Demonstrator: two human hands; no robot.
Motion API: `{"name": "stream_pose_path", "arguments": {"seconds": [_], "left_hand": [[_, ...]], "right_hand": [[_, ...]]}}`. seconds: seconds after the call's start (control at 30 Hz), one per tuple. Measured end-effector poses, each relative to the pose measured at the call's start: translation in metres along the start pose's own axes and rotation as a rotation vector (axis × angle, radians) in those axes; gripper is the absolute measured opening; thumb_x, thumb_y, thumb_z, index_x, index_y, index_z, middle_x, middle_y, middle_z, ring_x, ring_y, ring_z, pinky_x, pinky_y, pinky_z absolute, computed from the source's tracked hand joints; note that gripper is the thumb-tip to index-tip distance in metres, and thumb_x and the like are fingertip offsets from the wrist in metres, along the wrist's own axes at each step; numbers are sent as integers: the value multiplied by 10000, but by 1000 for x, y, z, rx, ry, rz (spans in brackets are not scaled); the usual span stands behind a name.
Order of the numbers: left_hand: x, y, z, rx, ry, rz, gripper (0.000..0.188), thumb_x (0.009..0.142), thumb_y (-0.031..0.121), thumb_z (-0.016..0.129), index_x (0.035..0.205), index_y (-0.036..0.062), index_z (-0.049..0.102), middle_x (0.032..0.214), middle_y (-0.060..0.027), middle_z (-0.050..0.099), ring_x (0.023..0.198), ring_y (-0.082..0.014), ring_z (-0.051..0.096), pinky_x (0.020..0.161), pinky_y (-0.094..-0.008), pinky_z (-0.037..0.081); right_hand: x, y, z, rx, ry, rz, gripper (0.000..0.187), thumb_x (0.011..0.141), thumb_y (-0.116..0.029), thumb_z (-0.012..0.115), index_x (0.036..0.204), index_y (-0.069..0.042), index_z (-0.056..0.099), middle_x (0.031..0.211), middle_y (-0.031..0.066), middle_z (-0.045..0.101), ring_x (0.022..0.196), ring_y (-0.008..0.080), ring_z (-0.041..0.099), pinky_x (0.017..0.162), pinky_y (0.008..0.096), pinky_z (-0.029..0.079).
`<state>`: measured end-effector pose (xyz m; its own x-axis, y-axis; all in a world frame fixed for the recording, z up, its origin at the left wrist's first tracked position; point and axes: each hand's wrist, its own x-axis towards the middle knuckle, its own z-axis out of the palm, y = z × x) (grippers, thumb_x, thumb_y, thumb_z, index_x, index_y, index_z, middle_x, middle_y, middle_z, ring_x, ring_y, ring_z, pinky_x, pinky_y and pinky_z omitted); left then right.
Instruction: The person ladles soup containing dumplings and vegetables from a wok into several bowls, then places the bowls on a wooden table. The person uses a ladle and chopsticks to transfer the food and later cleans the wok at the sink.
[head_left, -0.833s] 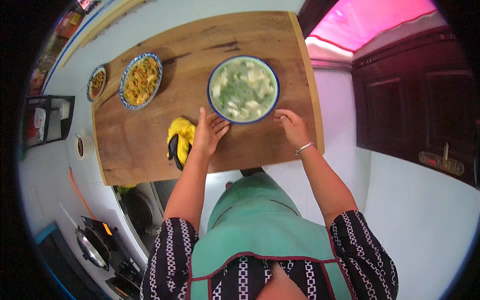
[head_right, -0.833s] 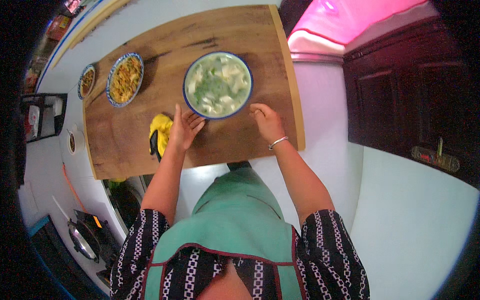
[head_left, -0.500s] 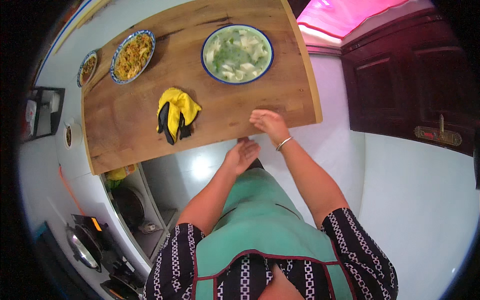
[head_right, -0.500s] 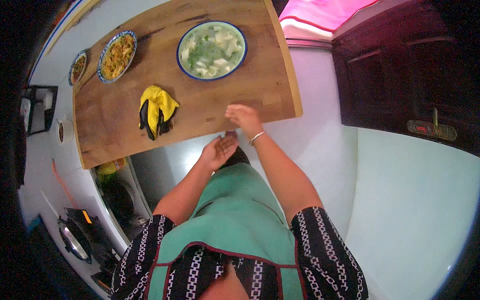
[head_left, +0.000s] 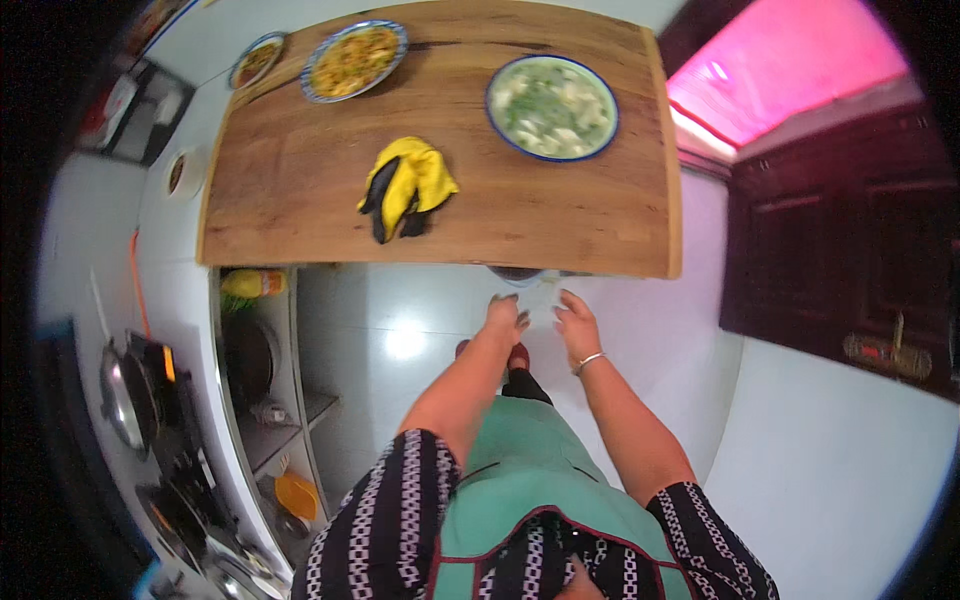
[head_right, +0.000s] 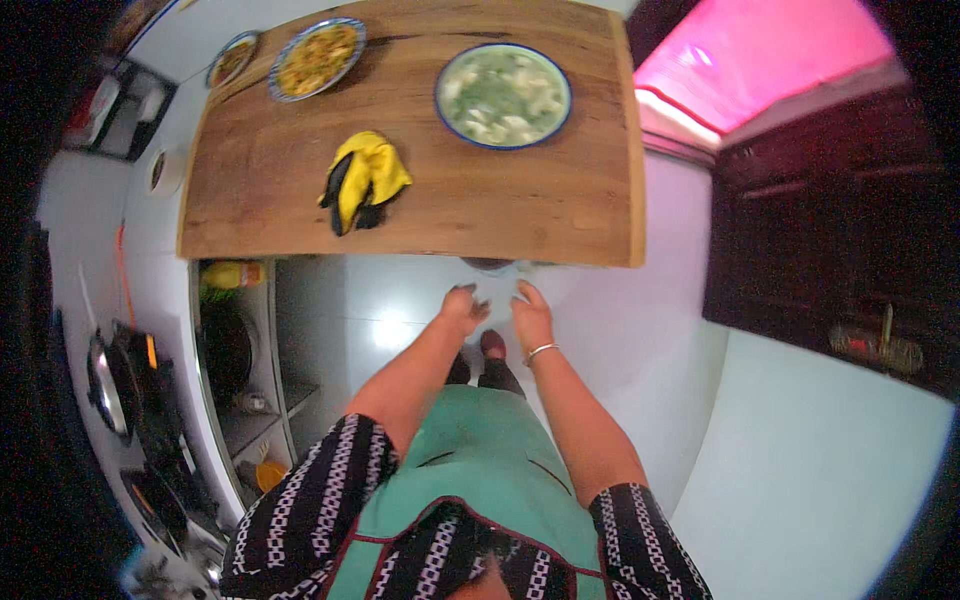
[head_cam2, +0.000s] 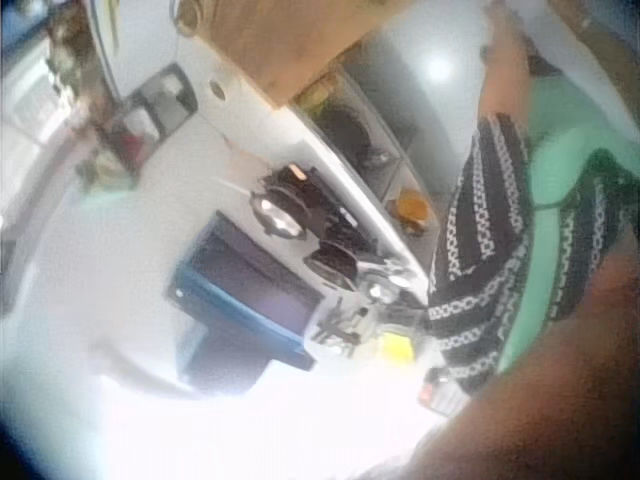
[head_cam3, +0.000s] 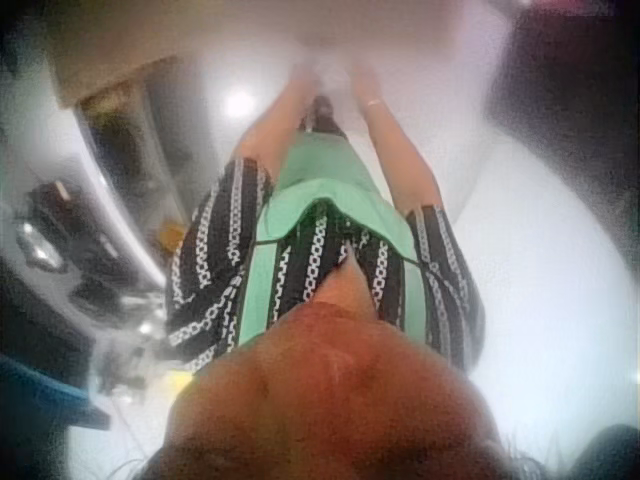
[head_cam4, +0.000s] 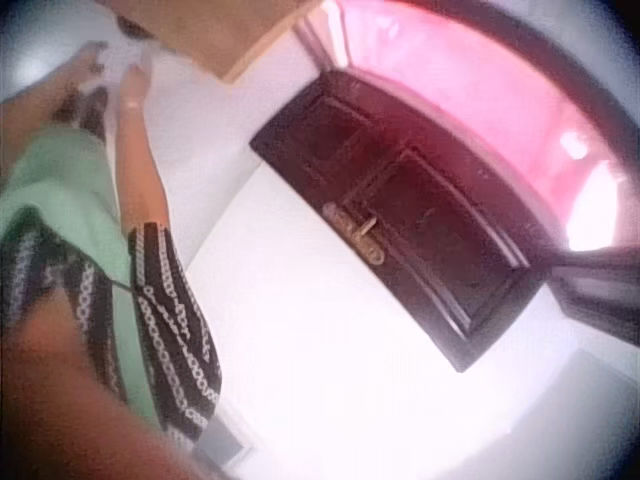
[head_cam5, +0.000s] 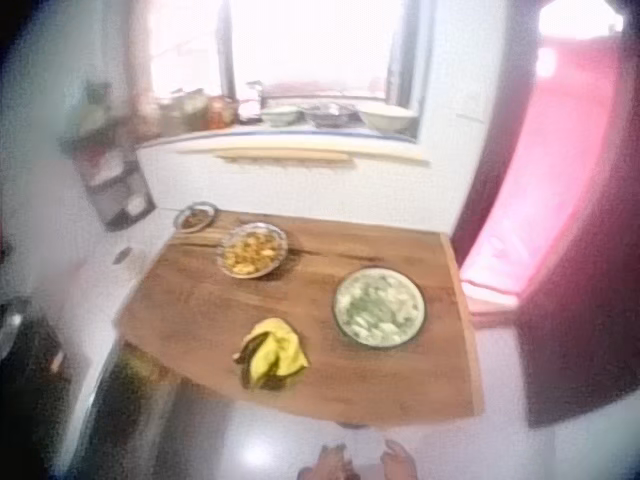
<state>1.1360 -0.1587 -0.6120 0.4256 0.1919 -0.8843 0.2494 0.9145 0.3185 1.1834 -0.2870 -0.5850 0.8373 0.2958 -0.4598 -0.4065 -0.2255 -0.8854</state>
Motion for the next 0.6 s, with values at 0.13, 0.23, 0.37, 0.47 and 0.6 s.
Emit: {"name": "stream_pose_path", "arguments": {"seconds": [0.13, 0.23, 0.37, 0.47, 0.6], "left_hand": [[-48, -13, -30, -90, -8, 5, 438, 911, 339, 468, 1261, 109, 341, 1151, -189, 483, 1072, -343, 507, 893, -513, 408], [-126, -9, -59, -475, -430, 55, 490, 904, 404, 464, 1298, 133, 360, 1249, -163, 451, 1133, -306, 480, 953, -491, 369], [-307, 5, -105, -317, -255, 411, 486, 893, 344, 518, 1294, 93, 406, 1193, -114, 518, 1108, -269, 500, 988, -443, 358], [-399, -12, -173, -369, -56, 638, 456, 876, 258, 566, 1271, 77, 427, 1116, -85, 564, 1054, -243, 531, 963, -396, 393], [-489, -86, -311, -729, 96, 737, 420, 862, 190, 586, 1242, 71, 450, 1081, -83, 585, 1020, -218, 549, 923, -374, 429]], "right_hand": [[-46, -26, 10, -324, -345, -266, 371, 870, -166, 479, 1208, -15, 504, 1170, 156, 570, 1077, 254, 533, 930, 325, 392], [-108, -62, 49, -293, -658, -243, 386, 887, -209, 470, 1230, -33, 486, 1185, 172, 552, 1099, 280, 518, 949, 348, 379], [-150, -95, 83, -753, -601, -676, 375, 888, -195, 478, 1213, -8, 483, 1248, 188, 492, 1151, 297, 480, 962, 354, 381], [-240, -148, 148, -676, -969, -887, 364, 872, -167, 507, 1199, -7, 494, 1251, 167, 493, 1125, 287, 493, 934, 341, 404], [-405, -144, 216, -680, -1357, -585, 294, 860, -157, 530, 1118, -21, 572, 1059, 121, 614, 941, 184, 595, 831, 285, 456]]}}
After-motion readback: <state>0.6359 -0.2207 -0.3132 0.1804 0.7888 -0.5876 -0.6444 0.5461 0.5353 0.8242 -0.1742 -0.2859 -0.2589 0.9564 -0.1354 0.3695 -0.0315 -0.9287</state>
